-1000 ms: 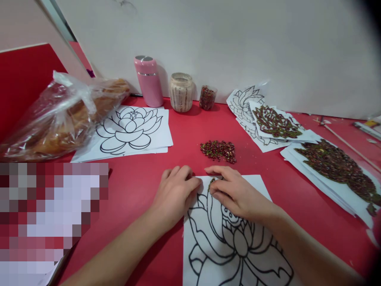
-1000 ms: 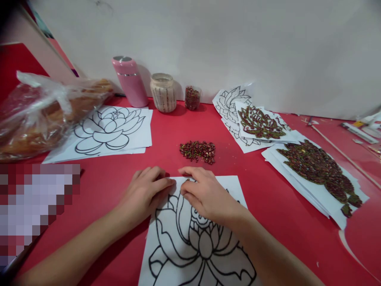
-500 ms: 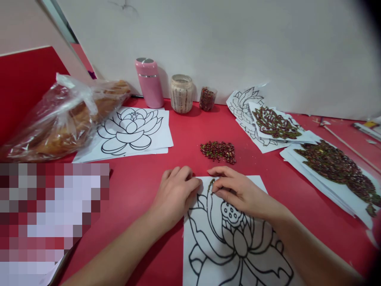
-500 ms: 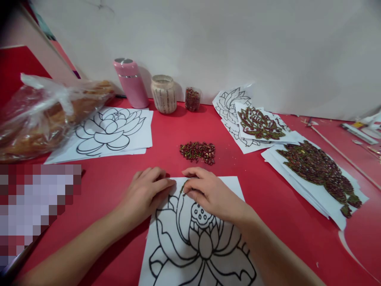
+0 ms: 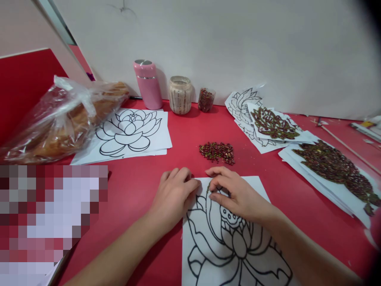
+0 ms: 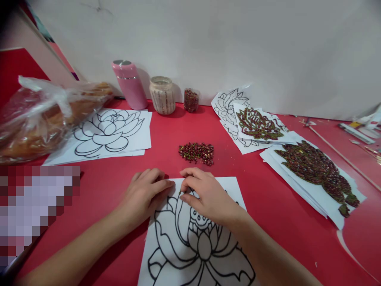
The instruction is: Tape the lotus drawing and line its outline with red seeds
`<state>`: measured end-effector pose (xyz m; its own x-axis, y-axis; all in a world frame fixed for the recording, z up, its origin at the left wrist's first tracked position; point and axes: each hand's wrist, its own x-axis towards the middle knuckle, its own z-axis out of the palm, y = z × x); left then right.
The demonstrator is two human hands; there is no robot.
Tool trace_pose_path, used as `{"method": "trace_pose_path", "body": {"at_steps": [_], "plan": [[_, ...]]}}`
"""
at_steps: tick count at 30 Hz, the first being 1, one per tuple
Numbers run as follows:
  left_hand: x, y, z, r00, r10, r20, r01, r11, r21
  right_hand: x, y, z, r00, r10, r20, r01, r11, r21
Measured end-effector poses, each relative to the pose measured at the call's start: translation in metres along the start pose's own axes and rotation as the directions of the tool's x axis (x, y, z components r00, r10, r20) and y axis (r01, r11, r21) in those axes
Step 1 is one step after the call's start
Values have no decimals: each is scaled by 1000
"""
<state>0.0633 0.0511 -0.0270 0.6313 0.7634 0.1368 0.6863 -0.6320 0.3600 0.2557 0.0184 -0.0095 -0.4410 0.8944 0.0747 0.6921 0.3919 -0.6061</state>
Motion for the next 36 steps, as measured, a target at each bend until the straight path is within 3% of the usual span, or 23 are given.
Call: {"method": "trace_pose_path", "body": {"at_steps": [8, 12, 16, 21, 25, 29, 36], "plan": [[0, 0, 0, 1000, 1, -4, -1, 1000, 9, 1, -1, 1, 1000, 1, -16, 0, 1000, 28], [0, -1, 2, 1000, 9, -15, -9, 1000, 13, -1, 9, -4, 987, 32, -157, -7, 987, 159], [0, -2, 2, 1000, 18, -20, -17, 1000, 17, -8, 33, -26, 943, 141, -301, -68, 969, 239], [-1, -1, 0, 999, 28, -26, -27, 1000, 15, -37, 56, -56, 909, 341, -242, -232, 893, 387], [-2, -1, 0, 999, 39, -33, -38, 999, 18, -65, 53, -46, 947, 266, -181, -229, 952, 204], [-2, -1, -1, 999, 38, -31, -37, 999, 25, -78, 51, -25, 957, 151, -247, -182, 977, -109], [-3, 1, -5, 998, -17, -53, 16, 1000, -18, -78, 54, -23, 951, 123, -282, -168, 976, -139]]}}
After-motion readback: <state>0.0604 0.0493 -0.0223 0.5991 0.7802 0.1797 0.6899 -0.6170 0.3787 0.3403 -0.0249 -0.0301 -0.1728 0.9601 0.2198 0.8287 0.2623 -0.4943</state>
